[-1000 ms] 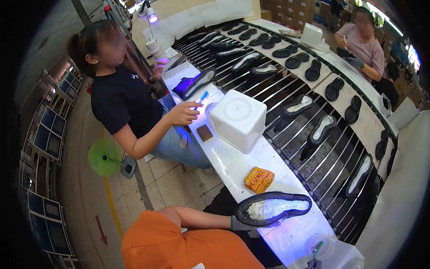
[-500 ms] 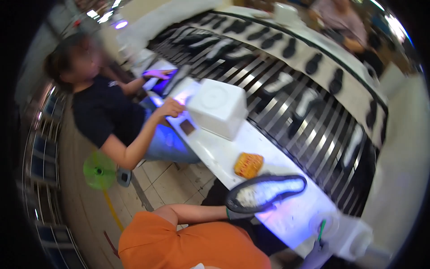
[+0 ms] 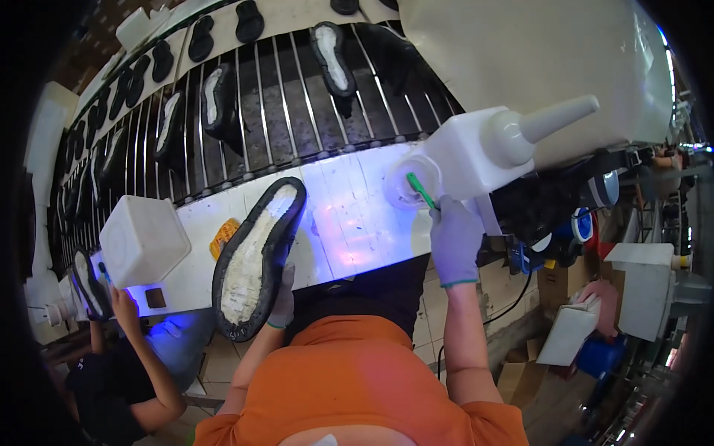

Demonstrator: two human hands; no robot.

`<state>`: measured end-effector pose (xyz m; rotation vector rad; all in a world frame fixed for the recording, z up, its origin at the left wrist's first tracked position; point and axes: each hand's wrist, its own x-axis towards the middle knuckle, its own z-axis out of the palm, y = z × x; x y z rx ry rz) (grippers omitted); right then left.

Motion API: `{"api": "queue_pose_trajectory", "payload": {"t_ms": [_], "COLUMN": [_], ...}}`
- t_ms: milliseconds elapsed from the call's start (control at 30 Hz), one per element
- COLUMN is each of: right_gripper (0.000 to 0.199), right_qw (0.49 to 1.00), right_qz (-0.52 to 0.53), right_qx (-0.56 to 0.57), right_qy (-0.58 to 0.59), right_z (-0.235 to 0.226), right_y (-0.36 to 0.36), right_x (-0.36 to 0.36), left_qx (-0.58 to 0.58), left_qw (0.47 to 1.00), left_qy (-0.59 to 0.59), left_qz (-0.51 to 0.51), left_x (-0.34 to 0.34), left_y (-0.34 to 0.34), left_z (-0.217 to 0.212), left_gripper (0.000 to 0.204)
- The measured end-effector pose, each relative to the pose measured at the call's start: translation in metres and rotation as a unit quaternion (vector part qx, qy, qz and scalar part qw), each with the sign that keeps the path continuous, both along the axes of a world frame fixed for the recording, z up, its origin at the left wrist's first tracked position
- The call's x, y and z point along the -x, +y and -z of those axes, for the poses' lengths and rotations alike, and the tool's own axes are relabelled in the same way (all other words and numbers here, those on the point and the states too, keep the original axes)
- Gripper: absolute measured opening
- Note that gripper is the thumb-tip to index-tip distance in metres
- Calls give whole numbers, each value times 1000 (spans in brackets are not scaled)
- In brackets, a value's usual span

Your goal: The worker is applying a liquid adhesive or primer to the perimeter and inner surfaces of shoe soles and upper assemblies using a brush.

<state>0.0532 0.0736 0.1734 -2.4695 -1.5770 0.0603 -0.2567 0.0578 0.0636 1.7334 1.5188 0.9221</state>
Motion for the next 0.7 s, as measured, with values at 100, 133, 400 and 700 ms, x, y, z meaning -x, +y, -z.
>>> {"api": "queue_pose_trajectory", "payload": {"t_ms": [100,133,400,700], "right_gripper": [14,14,23,38], "right_qw": [998,998,890,616], "right_qz": [-17,-17,78,100], "right_qx": [17,21,-77,-122], "right_qy": [-53,-54,444,772], "right_z": [10,9,37,45], "right_y": [4,4,-12,-16], "right_x": [1,-1,-25,-20], "left_qx": [-41,-38,-19,227], "left_qw": [998,998,989,879], "left_qy": [44,43,141,391], "left_qz": [25,25,29,151], "left_x": [-2,-2,-7,-30], "left_y": [-6,-9,-2,27], "left_z": [-3,-5,-33,-146], "left_gripper": [63,63,60,90]}}
